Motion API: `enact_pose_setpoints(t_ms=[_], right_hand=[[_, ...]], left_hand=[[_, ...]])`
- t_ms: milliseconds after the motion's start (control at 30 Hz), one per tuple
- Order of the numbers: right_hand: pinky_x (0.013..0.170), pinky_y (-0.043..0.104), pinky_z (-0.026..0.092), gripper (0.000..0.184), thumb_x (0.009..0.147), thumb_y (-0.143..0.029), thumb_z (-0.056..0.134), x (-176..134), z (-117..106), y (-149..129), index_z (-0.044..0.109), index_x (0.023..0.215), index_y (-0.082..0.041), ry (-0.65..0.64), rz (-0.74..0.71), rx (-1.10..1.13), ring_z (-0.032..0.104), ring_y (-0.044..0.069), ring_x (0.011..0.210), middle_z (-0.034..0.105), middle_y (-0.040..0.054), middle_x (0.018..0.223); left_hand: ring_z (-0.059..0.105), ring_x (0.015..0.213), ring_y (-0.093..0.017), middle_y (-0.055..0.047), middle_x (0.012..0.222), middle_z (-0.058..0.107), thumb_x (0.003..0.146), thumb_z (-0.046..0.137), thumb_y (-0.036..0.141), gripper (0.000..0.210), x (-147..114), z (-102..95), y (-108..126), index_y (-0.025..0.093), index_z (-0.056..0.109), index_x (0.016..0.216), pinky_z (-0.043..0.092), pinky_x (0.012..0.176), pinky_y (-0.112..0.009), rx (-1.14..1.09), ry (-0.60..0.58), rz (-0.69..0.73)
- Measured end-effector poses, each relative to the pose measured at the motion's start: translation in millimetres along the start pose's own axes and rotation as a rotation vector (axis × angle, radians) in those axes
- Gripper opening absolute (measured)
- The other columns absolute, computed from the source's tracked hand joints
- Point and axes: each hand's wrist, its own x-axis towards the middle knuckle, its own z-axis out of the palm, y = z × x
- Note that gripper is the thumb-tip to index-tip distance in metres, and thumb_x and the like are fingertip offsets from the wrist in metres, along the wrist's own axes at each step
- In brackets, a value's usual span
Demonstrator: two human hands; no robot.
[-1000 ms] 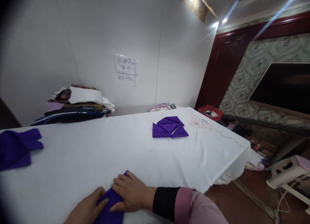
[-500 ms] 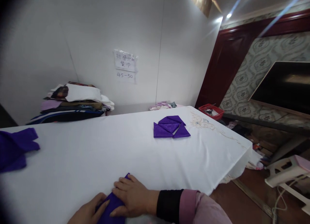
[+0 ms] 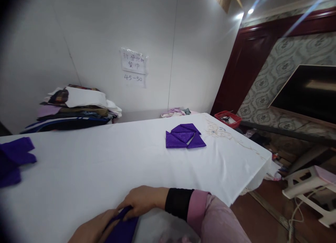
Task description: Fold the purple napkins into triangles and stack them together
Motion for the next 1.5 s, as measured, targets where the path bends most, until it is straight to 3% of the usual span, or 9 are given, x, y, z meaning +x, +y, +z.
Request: enact_pose_setpoints(t_ms=[200, 433, 567, 700, 833, 967, 1167, 1367, 1500], right_hand=[[0.059, 0.016, 0.04, 0.03, 0.077, -0.04, 0.063, 3, -6, 0, 0.066, 0.099, -0.019, -0.104, 0.27, 0.2, 0.056, 0.01, 0.065, 0.065, -0.0034, 0.076], [0.053, 0.019, 0.037, 0.026, 0.069, -0.042, 0.069, -3, 0, 13, 0.068, 0.081, -0.019, -0.057, 0.471, 0.358, 0.048, 0.008, 0.054, 0.052, -0.0077, 0.056], [0.05, 0.018, 0.034, 0.02, 0.067, -0.036, 0.071, -15, 3, 23, 0.065, 0.071, -0.018, 0.017, 0.539, 0.559, 0.044, 0.007, 0.052, 0.049, -0.0086, 0.052], [0.049, 0.019, 0.033, 0.021, 0.065, -0.036, 0.071, -24, 12, 33, 0.063, 0.067, -0.016, 0.2, 0.583, 0.838, 0.042, 0.006, 0.049, 0.049, -0.0078, 0.052], [0.049, 0.02, 0.036, 0.023, 0.061, -0.034, 0.073, -27, 22, 35, 0.062, 0.068, -0.015, 0.346, 0.683, 1.158, 0.046, 0.007, 0.048, 0.053, -0.0061, 0.055], [0.055, 0.022, 0.042, 0.025, 0.055, -0.029, 0.076, -28, 25, 29, 0.063, 0.071, -0.015, 0.382, 0.66, 1.376, 0.051, 0.008, 0.051, 0.058, -0.0047, 0.059], [0.056, 0.022, 0.042, 0.03, 0.053, -0.026, 0.077, -30, 23, 29, 0.066, 0.078, -0.014, 0.35, 0.674, 1.498, 0.054, 0.009, 0.052, 0.063, -0.0024, 0.064], [0.057, 0.024, 0.044, 0.022, 0.057, -0.024, 0.076, -6, 9, 61, 0.063, 0.071, -0.013, 0.694, 0.628, 1.558, 0.056, 0.011, 0.053, 0.062, -0.0009, 0.06], [0.053, 0.025, 0.046, 0.011, 0.068, -0.019, 0.068, 22, -22, 101, 0.059, 0.073, -0.014, 0.924, 0.702, 1.527, 0.056, 0.013, 0.052, 0.06, -0.0006, 0.057]], left_hand=[[0.064, 0.082, -0.02, -0.002, 0.09, 0.069, 0.085, 0.04, 0.036, 0.027, 16, -11.3, -10, 0.028, 0.063, 0.098, 0.049, 0.077, -0.032, 0.133, 0.011, 0.094], [0.059, 0.104, -0.023, -0.003, 0.114, 0.064, 0.083, 0.049, 0.043, 0.037, 21, 13.7, -23, 0.027, 0.057, 0.115, 0.048, 0.091, -0.036, 0.259, 0.371, 0.264], [0.055, 0.111, -0.023, -0.004, 0.126, 0.057, 0.079, 0.054, 0.047, 0.051, 8, 34.3, -16, 0.028, 0.047, 0.126, 0.046, 0.094, -0.035, 0.386, 0.45, 0.446], [0.054, 0.113, -0.026, -0.007, 0.13, 0.053, 0.077, 0.055, 0.048, 0.06, 3, 48.9, -13, 0.024, 0.043, 0.131, 0.047, 0.091, -0.037, 0.501, 0.469, 0.47], [0.052, 0.115, -0.024, -0.006, 0.13, 0.053, 0.081, 0.049, 0.029, 0.048, 8, 54.1, -16, 0.022, 0.046, 0.129, 0.044, 0.094, -0.037, 0.562, 0.447, 0.387], [0.05, 0.118, -0.021, -0.001, 0.129, 0.054, 0.071, 0.039, 0.002, 0.059, 15, 49.0, -17, 0.025, 0.052, 0.124, 0.039, 0.098, -0.039, 0.56, 0.318, 0.33], [0.046, 0.122, -0.022, 0.0, 0.13, 0.053, 0.07, 0.037, -0.001, 0.061, 31, 32.4, -19, 0.028, 0.055, 0.121, 0.035, 0.102, -0.043, 0.521, 0.299, 0.283], [0.049, 0.119, -0.024, -0.009, 0.133, 0.05, 0.083, 0.041, 0.02, 0.043, 46, 28.1, -24, 0.019, 0.05, 0.125, 0.043, 0.094, -0.041, 0.507, 0.579, 0.219], [0.053, 0.114, -0.022, -0.009, 0.129, 0.054, 0.083, 0.044, 0.026, 0.037, 45, 35.6, -31, 0.02, 0.055, 0.119, 0.048, 0.09, -0.036, 0.464, 0.596, 0.28]])
